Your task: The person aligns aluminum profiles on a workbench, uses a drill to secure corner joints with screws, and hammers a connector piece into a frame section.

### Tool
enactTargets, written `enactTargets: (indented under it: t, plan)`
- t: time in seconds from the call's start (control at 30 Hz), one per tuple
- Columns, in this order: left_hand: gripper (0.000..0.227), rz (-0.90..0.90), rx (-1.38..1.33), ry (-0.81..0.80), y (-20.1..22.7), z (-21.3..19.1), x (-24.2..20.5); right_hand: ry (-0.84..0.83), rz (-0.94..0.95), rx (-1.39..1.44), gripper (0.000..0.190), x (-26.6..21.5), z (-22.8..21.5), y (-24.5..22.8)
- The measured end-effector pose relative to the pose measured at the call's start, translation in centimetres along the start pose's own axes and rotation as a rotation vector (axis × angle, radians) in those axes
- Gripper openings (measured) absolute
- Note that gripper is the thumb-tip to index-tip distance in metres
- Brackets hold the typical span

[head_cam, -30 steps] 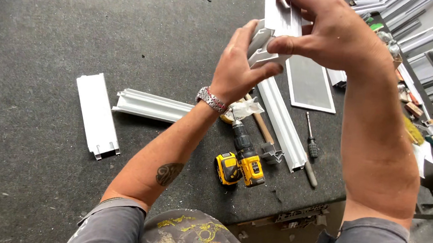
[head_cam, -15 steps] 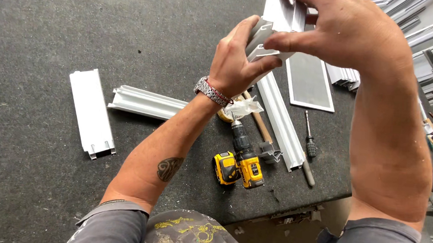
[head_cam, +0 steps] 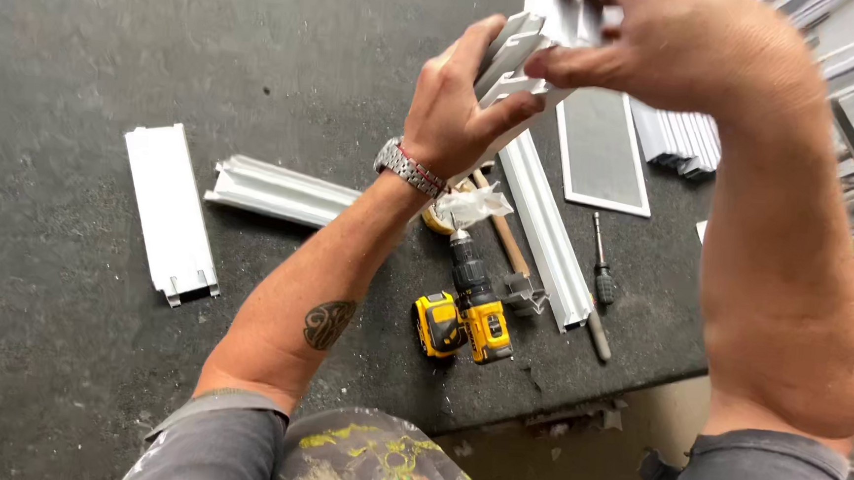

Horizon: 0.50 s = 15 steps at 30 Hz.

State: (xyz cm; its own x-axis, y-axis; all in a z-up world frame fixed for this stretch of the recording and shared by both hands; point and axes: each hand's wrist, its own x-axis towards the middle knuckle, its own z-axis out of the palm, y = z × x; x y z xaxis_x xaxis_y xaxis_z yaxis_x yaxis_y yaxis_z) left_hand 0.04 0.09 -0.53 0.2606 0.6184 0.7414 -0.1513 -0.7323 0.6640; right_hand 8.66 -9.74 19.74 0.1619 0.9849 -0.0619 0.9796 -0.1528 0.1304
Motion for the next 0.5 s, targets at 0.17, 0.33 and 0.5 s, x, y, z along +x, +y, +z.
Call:
enactTargets:
  t: [0.17,0.33,0.5]
  plan:
    - [0.093,-0.005,-0.019,-0.098,0.3,-0.6,-0.1,0.141,-0.351,0.075,0.049,0.3,2.0,1.8]
    - [0.114,-0.121,-0.001,-0.184,2.8,-1.3,0.0,0.113,-0.31,0.179,0.058,-0.1,1.4,1.2]
    - [0.102,-0.124,0.124,-0.043,2.8,0.8,-0.9,0.175,-0.226,0.145,0.068,1.4,2.5,2.3]
